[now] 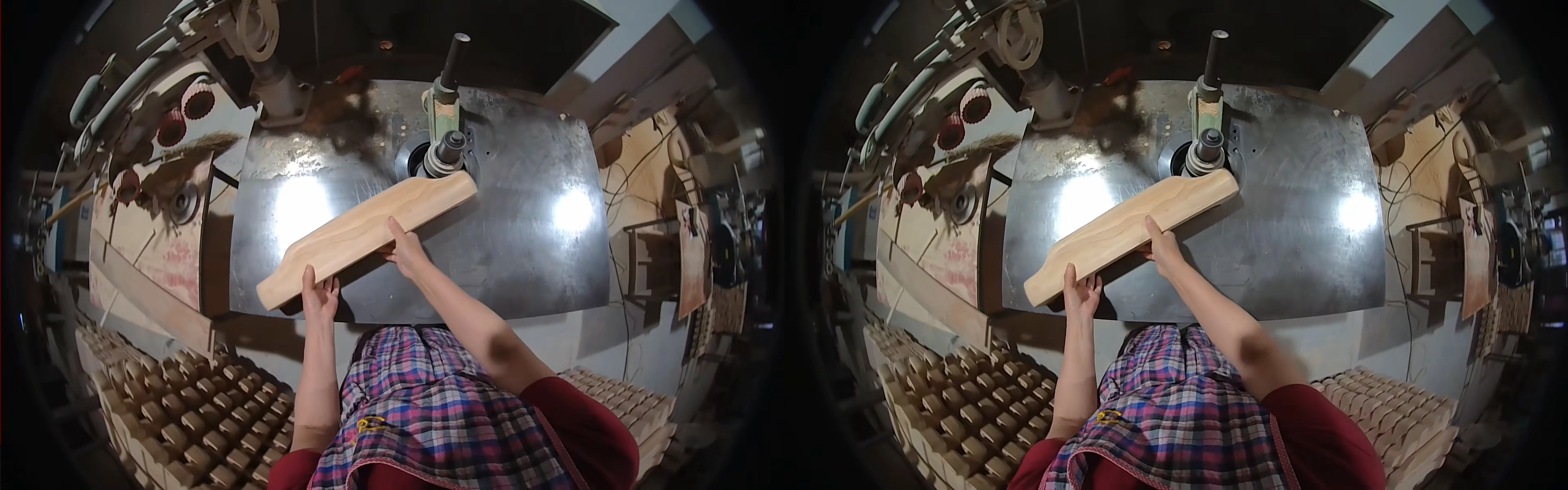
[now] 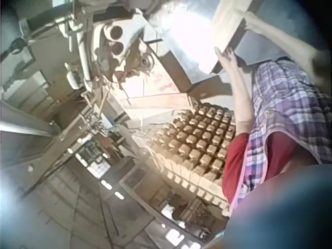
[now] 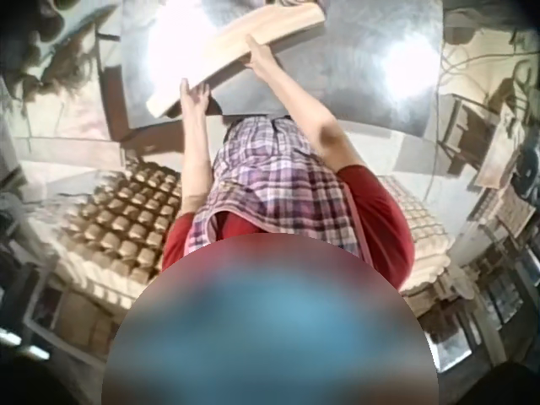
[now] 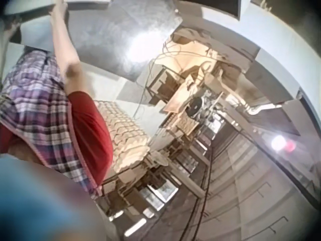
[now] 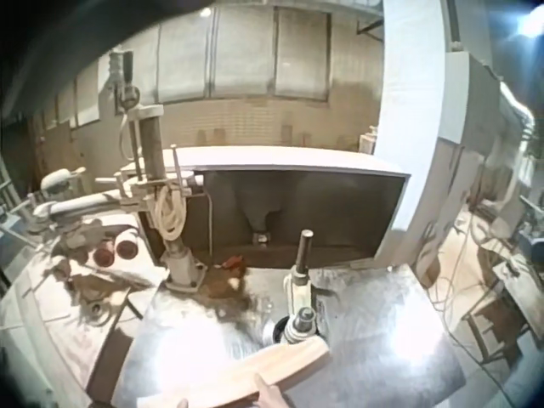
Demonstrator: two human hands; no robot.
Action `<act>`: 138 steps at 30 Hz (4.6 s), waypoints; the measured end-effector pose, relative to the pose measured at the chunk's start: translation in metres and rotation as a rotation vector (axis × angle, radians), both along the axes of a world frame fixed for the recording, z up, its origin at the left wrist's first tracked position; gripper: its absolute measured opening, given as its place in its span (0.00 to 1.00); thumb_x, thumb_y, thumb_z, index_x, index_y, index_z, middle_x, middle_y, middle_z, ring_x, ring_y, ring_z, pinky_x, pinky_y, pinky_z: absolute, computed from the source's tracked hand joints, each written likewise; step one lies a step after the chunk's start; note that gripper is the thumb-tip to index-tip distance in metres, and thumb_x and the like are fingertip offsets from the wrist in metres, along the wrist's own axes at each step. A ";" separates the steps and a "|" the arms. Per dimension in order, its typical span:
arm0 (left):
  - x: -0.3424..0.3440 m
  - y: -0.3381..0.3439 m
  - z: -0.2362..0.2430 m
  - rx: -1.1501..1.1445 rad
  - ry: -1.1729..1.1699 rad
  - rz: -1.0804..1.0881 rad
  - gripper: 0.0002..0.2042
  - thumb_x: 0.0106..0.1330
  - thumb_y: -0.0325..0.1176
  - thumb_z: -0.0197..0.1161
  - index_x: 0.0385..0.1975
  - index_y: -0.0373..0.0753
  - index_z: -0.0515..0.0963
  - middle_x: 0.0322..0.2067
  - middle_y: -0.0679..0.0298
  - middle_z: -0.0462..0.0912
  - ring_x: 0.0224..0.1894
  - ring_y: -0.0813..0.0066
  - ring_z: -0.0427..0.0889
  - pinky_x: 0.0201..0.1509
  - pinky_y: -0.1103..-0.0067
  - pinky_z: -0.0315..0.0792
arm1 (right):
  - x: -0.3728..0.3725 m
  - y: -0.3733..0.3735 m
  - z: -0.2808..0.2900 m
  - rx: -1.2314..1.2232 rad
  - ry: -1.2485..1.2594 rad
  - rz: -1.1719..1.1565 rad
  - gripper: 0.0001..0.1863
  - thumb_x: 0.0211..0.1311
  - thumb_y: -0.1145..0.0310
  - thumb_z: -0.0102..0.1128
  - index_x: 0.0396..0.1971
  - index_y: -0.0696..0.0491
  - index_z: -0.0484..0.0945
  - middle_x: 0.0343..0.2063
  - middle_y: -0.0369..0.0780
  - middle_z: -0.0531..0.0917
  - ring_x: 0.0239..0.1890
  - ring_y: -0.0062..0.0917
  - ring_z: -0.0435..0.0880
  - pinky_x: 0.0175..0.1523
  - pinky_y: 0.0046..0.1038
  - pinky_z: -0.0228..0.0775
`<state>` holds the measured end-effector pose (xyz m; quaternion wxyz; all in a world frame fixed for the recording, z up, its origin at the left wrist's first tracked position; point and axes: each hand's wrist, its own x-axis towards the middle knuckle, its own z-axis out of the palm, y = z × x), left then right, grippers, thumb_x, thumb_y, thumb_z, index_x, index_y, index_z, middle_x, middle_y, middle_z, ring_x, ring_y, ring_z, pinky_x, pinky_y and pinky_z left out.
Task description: Feeding wooden components through a shaper machine and stacking them.
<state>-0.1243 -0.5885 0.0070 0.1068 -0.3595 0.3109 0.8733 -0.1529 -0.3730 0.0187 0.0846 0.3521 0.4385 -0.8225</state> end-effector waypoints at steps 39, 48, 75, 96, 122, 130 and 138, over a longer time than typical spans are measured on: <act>0.042 0.001 0.014 0.138 -0.029 0.189 0.20 0.61 0.40 0.64 0.49 0.37 0.72 0.44 0.59 0.77 0.53 0.67 0.72 0.63 0.68 0.59 | -0.023 -0.050 0.016 0.153 0.144 0.215 0.22 0.59 0.64 0.59 0.41 0.71 0.73 0.33 0.49 0.81 0.30 0.30 0.82 0.31 0.21 0.75; 0.095 0.073 0.099 0.265 -0.104 0.146 0.17 0.63 0.34 0.60 0.48 0.33 0.72 0.39 0.57 0.80 0.43 0.68 0.79 0.50 0.78 0.74 | 0.002 -0.058 -0.012 -0.058 0.201 0.338 0.26 0.51 0.67 0.64 0.43 0.73 0.69 0.34 0.52 0.79 0.32 0.32 0.81 0.31 0.24 0.74; 0.104 0.384 0.030 -0.095 0.085 -0.063 0.22 0.67 0.39 0.56 0.52 0.28 0.65 0.44 0.49 0.71 0.42 0.60 0.75 0.38 0.76 0.72 | 0.215 0.406 0.084 1.743 0.505 1.036 0.51 0.27 0.56 0.73 0.61 0.49 0.63 0.54 0.46 0.65 0.51 0.42 0.66 0.57 0.38 0.54; 0.015 0.339 0.013 -0.163 -0.009 -0.159 0.23 0.66 0.40 0.57 0.49 0.23 0.66 0.41 0.45 0.74 0.38 0.57 0.79 0.38 0.69 0.77 | 0.115 0.372 0.042 1.825 0.675 0.824 0.52 0.24 0.56 0.72 0.62 0.36 0.64 0.55 0.50 0.64 0.50 0.41 0.64 0.55 0.37 0.52; -0.010 0.082 -0.033 0.125 0.011 0.156 0.23 0.57 0.39 0.67 0.50 0.34 0.71 0.46 0.56 0.75 0.47 0.64 0.75 0.52 0.74 0.72 | 0.041 0.054 0.024 0.008 -0.101 0.240 0.33 0.64 0.45 0.49 0.44 0.66 0.69 0.35 0.50 0.76 0.29 0.31 0.77 0.30 0.27 0.69; -0.003 0.018 -0.041 0.159 0.006 0.087 0.23 0.57 0.40 0.67 0.50 0.35 0.71 0.46 0.56 0.75 0.47 0.64 0.76 0.53 0.75 0.71 | 0.020 -0.009 0.016 0.013 -0.061 0.055 0.32 0.63 0.47 0.51 0.45 0.67 0.68 0.35 0.50 0.76 0.30 0.32 0.78 0.32 0.28 0.70; -0.022 -0.012 -0.032 0.142 0.040 0.116 0.23 0.57 0.40 0.67 0.50 0.35 0.71 0.47 0.57 0.75 0.47 0.65 0.76 0.54 0.76 0.70 | 0.001 -0.048 0.014 0.034 -0.027 0.054 0.31 0.65 0.50 0.51 0.47 0.68 0.65 0.37 0.53 0.76 0.32 0.36 0.79 0.33 0.29 0.71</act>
